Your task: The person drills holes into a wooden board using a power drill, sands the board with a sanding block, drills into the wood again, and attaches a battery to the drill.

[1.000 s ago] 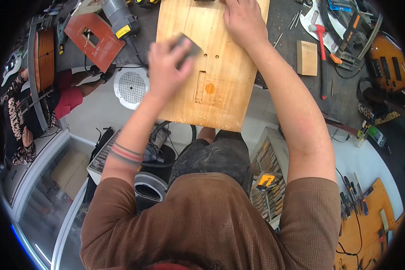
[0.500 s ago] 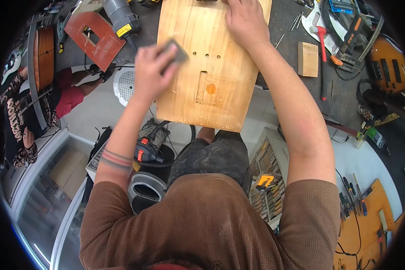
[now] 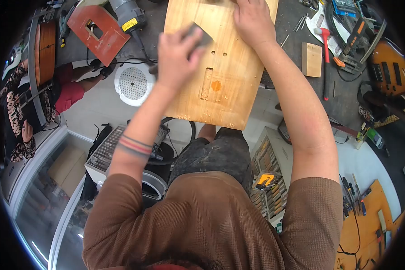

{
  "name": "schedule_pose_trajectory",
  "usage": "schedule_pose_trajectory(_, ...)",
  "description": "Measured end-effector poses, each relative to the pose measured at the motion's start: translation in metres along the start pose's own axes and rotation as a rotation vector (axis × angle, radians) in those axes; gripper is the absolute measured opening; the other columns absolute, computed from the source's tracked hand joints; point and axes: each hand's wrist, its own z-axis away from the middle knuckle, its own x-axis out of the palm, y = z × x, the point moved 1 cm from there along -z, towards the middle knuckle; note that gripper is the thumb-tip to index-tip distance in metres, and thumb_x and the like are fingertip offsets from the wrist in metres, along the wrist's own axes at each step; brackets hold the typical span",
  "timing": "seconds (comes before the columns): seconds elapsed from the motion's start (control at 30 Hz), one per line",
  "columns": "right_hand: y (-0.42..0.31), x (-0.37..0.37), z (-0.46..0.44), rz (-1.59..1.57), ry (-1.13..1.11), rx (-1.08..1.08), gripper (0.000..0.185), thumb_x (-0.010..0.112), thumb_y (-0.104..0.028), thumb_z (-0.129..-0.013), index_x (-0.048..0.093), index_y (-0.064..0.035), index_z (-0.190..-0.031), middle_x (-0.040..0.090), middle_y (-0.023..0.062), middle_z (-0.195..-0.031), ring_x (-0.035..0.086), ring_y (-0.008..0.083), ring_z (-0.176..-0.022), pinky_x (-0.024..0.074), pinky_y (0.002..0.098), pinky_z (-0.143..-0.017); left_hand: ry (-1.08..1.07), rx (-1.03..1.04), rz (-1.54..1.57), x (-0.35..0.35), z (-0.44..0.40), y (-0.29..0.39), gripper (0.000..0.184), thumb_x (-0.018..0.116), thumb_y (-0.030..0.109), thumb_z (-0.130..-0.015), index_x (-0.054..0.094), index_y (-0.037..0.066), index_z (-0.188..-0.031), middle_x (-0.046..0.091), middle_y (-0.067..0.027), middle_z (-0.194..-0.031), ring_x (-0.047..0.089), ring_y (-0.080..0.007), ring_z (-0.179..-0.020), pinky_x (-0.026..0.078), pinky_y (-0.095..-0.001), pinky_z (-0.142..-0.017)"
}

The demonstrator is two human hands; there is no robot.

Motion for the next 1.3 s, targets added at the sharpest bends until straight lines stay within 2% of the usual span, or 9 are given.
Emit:
schedule_pose_trajectory(0.17,0.0,-0.001,0.0,-0.011,-0.004,-0.008,0.021,0.061,-0.009,-0.102,0.068,-0.0034,-0.121,0.061,0.019,-0.127,0.058,0.0412,-0.128,0.0475,0.05,-0.113,-0.24,0.08,0.039,-0.056,0.117,-0.01,0.05,0.087,0.017,-0.085,0.08,0.014,-0.135,0.072,-0.0107,-0.14,0.062,-0.0369,-0.113,0.053,-0.0479,-0.104)
schedule_pose_trajectory(0.37,-0.002,0.0,0.002,0.005,0.009,-0.001,0.023,0.061,-0.009,-0.101,0.068,-0.0034,-0.122,0.061,0.0198,-0.127,0.058,0.0416,-0.128,0.0474,0.0502,-0.113,0.024,0.071,0.024,0.001,0.001,-0.003,0.049,0.087,0.019,-0.086,0.08,0.017,-0.134,0.072,-0.0139,-0.132,0.061,-0.0379,-0.111,0.052,-0.049,-0.1)
schedule_pose_trajectory(0.5,0.002,0.0,0.005,0.0,0.005,-0.012,0.023,0.061,-0.009,-0.101,0.067,-0.0039,-0.123,0.061,0.0197,-0.127,0.057,0.0416,-0.127,0.0475,0.0501,-0.113,-0.164,0.138,0.006,-0.029,0.023,-0.028,0.053,0.087,0.02,-0.087,0.08,0.022,-0.139,0.069,-0.0154,-0.136,0.06,-0.039,-0.114,0.052,-0.0484,-0.101)
schedule_pose_trajectory(0.8,-0.002,-0.002,0.004,-0.015,-0.009,-0.006,0.02,0.061,-0.009,-0.102,0.065,-0.004,-0.121,0.06,0.0191,-0.124,0.057,0.0413,-0.126,0.0477,0.0505,-0.112,-0.076,0.077,-0.062,-0.026,-0.016,-0.037,0.054,0.084,0.016,-0.086,0.08,0.025,-0.139,0.07,-0.0123,-0.133,0.063,-0.0355,-0.115,0.052,-0.0481,-0.107)
schedule_pose_trajectory(0.93,0.002,-0.001,-0.001,-0.025,-0.009,0.006,0.019,0.06,-0.009,-0.102,0.065,-0.0039,-0.12,0.06,0.0188,-0.125,0.057,0.041,-0.126,0.0477,0.0508,-0.112,-0.206,0.335,0.083,-0.018,0.018,0.001,0.055,0.085,0.017,-0.086,0.08,0.026,-0.14,0.072,-0.011,-0.14,0.063,-0.0347,-0.118,0.051,-0.0487,-0.106)
schedule_pose_trajectory(1.07,0.002,-0.001,0.002,-0.011,0.007,-0.017,0.02,0.061,-0.009,-0.102,0.066,-0.004,-0.12,0.06,0.0187,-0.124,0.057,0.0408,-0.126,0.0479,0.0504,-0.112,-0.091,0.067,-0.115,-0.02,-0.02,-0.033,0.06,0.087,0.019,-0.084,0.079,0.029,-0.142,0.071,-0.0071,-0.144,0.064,-0.0327,-0.123,0.049,-0.0476,-0.112)
schedule_pose_trajectory(1.17,0.005,0.002,0.0,-0.012,0.002,-0.01,0.021,0.061,-0.01,-0.102,0.066,-0.0042,-0.121,0.06,0.0188,-0.125,0.058,0.0408,-0.126,0.0479,0.0501,-0.112,-0.252,0.287,0.096,-0.012,0.019,0.005,0.061,0.087,0.017,-0.085,0.078,0.029,-0.144,0.07,-0.0073,-0.148,0.065,-0.0338,-0.12,0.052,-0.0489,-0.107)
schedule_pose_trajectory(1.2,0.005,0.003,0.0,-0.021,0.0,-0.014,0.021,0.061,-0.01,-0.102,0.066,-0.0043,-0.121,0.06,0.0188,-0.125,0.058,0.0408,-0.126,0.0479,0.0501,-0.112,-0.248,0.388,0.133,-0.019,0.017,-0.003,0.059,0.088,0.016,-0.083,0.078,0.019,-0.141,0.072,-0.0092,-0.147,0.067,-0.0342,-0.117,0.054,-0.0491,-0.102)
schedule_pose_trajectory(1.3,0.006,0.0,0.005,-0.025,-0.011,-0.001,0.021,0.061,-0.01,-0.102,0.066,-0.0042,-0.121,0.061,0.019,-0.125,0.057,0.0408,-0.126,0.0478,0.0501,-0.113,0.008,0.142,-0.02,-0.023,-0.025,-0.044,0.062,0.089,0.021,-0.08,0.076,0.016,-0.141,0.076,-0.0057,-0.138,0.066,-0.0304,-0.114,0.052,-0.0472,-0.096)
